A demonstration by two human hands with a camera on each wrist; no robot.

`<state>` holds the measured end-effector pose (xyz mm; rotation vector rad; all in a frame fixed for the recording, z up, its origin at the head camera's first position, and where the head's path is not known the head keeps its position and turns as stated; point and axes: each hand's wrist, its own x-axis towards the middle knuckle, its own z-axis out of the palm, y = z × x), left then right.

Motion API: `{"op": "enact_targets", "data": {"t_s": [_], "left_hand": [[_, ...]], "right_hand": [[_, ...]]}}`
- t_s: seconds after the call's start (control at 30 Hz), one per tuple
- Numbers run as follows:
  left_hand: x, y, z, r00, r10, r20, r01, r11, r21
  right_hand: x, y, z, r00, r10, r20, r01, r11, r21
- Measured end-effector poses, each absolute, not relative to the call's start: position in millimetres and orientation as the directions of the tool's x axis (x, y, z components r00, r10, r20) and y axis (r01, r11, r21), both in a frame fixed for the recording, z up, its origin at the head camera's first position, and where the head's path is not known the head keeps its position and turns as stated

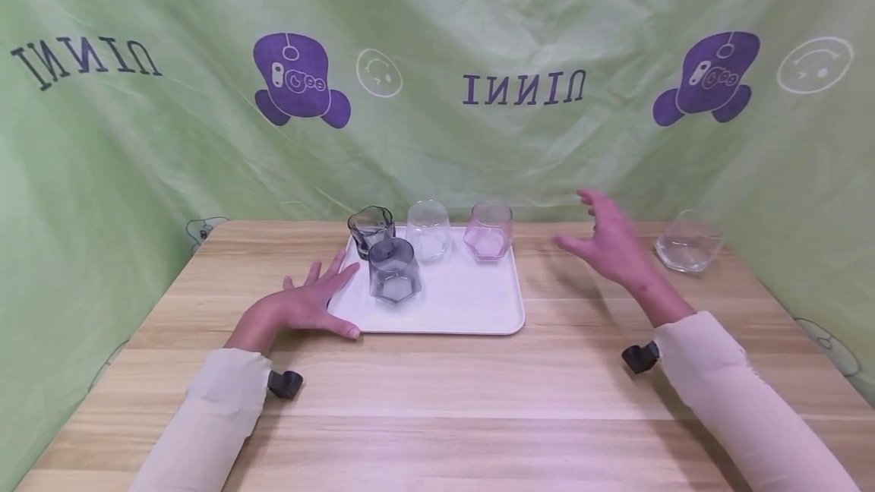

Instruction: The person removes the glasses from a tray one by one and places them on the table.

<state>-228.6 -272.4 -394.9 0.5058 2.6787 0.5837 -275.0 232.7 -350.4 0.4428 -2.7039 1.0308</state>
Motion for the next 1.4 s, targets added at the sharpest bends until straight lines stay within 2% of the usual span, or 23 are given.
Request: {"op": "enact_targets", "data": {"t_s": [0.37, 0.7, 1.4], "left_hand": [[-228.7, -271.4, -394.4, -0.877, 0.404, -0.261, 0.253, 0.849, 0.464], [-229.7, -272.1, -389.4, -0.879, 0.399, -0.26, 0.25, 0.851, 0.462], [-225.2, -269.2, -391.0, -0.875, 0.405, -0.266, 0.248, 0.846, 0.471]], "right_hand": [[-291.0, 189.2, -370.0, -0.934, -0.269, 0.233, -0.352, 0.593, -0.724], [-300.9, 159.4, -376.8, -0.944, -0.265, 0.197, -0.311, 0.511, -0.801], [-305.4, 141.5, -389.7, -0.953, -0.269, 0.136, -0.253, 0.47, -0.845]]}}
